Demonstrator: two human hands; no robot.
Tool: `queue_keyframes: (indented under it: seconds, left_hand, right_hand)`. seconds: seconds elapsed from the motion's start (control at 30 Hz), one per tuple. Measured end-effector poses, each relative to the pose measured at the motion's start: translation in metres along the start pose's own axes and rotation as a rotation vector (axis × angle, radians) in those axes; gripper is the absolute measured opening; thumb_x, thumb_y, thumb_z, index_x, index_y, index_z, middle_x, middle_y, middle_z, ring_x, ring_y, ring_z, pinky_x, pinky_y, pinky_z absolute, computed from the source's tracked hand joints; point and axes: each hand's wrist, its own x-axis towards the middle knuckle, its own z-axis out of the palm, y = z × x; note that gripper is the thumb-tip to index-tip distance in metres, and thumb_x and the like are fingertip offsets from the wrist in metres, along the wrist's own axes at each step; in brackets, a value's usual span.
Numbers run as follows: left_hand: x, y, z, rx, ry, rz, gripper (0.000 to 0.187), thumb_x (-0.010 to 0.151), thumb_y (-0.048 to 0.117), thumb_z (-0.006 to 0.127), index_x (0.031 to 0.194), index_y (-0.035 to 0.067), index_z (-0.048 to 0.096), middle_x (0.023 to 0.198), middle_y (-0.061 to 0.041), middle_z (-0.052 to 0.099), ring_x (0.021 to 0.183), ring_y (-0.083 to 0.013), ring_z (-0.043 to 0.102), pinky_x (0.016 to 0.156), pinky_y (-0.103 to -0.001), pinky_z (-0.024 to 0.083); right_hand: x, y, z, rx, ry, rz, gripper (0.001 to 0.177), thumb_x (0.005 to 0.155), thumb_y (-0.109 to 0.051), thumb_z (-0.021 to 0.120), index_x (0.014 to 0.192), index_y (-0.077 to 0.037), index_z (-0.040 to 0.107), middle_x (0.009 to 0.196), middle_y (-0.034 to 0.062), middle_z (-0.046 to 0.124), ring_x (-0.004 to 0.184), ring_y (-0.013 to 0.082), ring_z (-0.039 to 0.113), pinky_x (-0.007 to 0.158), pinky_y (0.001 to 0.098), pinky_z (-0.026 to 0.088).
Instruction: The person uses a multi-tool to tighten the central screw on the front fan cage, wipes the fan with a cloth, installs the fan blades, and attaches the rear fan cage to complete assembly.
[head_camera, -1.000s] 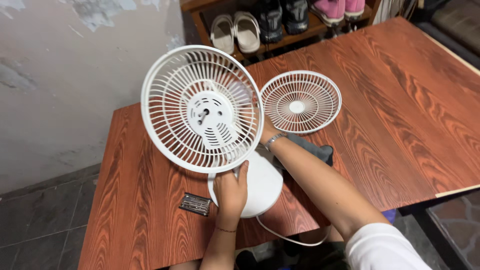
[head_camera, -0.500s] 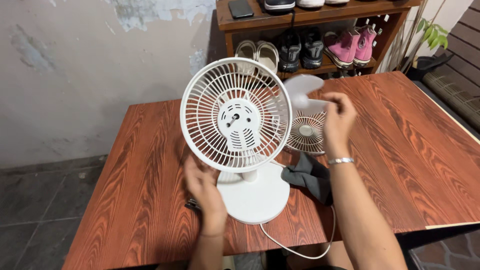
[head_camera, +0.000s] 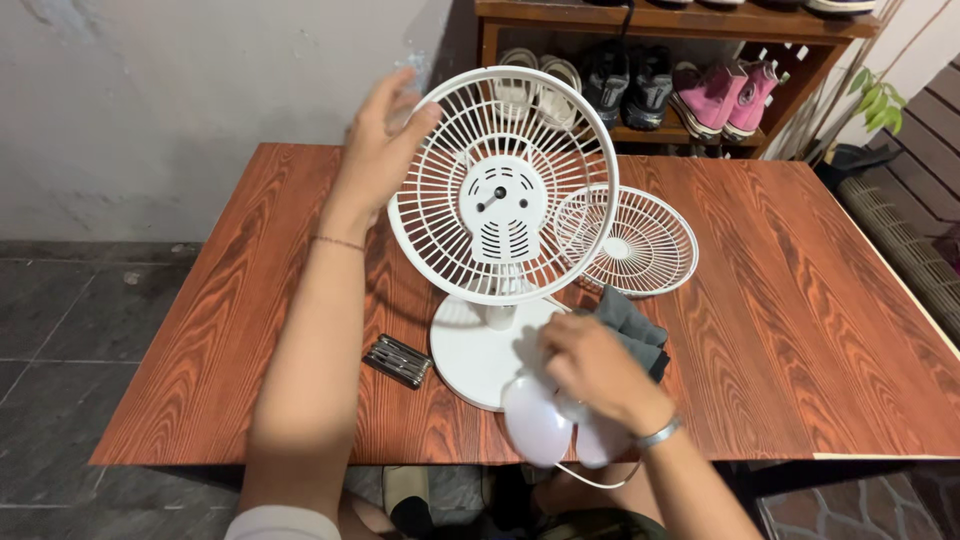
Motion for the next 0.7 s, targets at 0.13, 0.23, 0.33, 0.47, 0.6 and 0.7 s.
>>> queue_keyframes:
  seconds: [0.13,0.23,0.33,0.47,0.6,0.7]
  left_hand:
    - [-0.003,-0.008,0.013,-0.248,-0.155,-0.054,0.034,0.099,0.021,0.067,0.124,-0.004,0.068,0.105,-0.009,0.074,0.089,-0.0137,0.069,0.078,-0.030,0.058]
    - [-0.013,0.001,0.015,-0.191,-0.089,-0.001,0.028,0.110,0.017,0.061,0.117,-0.007,0.072,0.088,-0.004,0.064,0.078,-0.0104,0.055,0.070,-0.032,0.049]
    - [-0.031,0.020,0.019,0.060,-0.034,0.210,0.027,0.106,0.016,0.058,0.124,-0.001,0.070,0.090,-0.007,0.076,0.082,-0.0112,0.068,0.075,-0.029,0.056]
    - [-0.062,0.044,0.029,0.172,-0.016,0.437,0.028,0.106,0.017,0.059,0.128,0.002,0.068,0.104,-0.011,0.079,0.091,-0.0165,0.076,0.080,-0.032,0.059]
    - [-0.086,0.056,0.027,0.221,0.018,0.432,0.035,0.110,0.021,0.059,0.140,0.002,0.059,0.113,-0.014,0.077,0.103,-0.0213,0.078,0.090,-0.035,0.060]
    - [-0.094,0.058,0.015,0.228,0.030,0.461,0.048,0.112,0.022,0.060,0.152,-0.001,0.046,0.136,-0.020,0.068,0.126,-0.0277,0.069,0.106,-0.041,0.056]
  right_hand:
    - [0.007,-0.034,0.009,-0.026,-0.211,0.003,0.051,0.087,-0.041,0.066,0.125,-0.009,0.072,0.109,0.0149,0.063,0.086,0.0315,0.063,0.081,0.0442,0.048]
    - [0.011,-0.038,0.011,-0.048,-0.157,-0.092,0.054,0.086,-0.044,0.069,0.127,-0.009,0.071,0.122,0.0192,0.061,0.093,0.0354,0.063,0.083,0.0451,0.048]
    - [0.011,-0.032,0.015,-0.082,-0.177,-0.087,0.055,0.085,-0.045,0.071,0.127,-0.010,0.070,0.116,0.0186,0.064,0.099,0.0358,0.063,0.085,0.0459,0.048]
    - [0.007,-0.021,0.022,-0.076,-0.147,-0.110,0.054,0.086,-0.045,0.072,0.127,-0.011,0.071,0.111,0.0191,0.067,0.102,0.0380,0.062,0.091,0.0470,0.048]
    - [-0.002,-0.024,0.023,-0.024,-0.062,-0.156,0.051,0.088,-0.038,0.071,0.127,-0.006,0.071,0.105,0.0189,0.066,0.100,0.0385,0.059,0.089,0.0472,0.045]
    - [-0.018,-0.034,0.018,-0.036,0.009,0.014,0.033,0.087,-0.030,0.071,0.112,-0.009,0.075,0.099,0.0157,0.065,0.092,0.0332,0.059,0.083,0.0429,0.044]
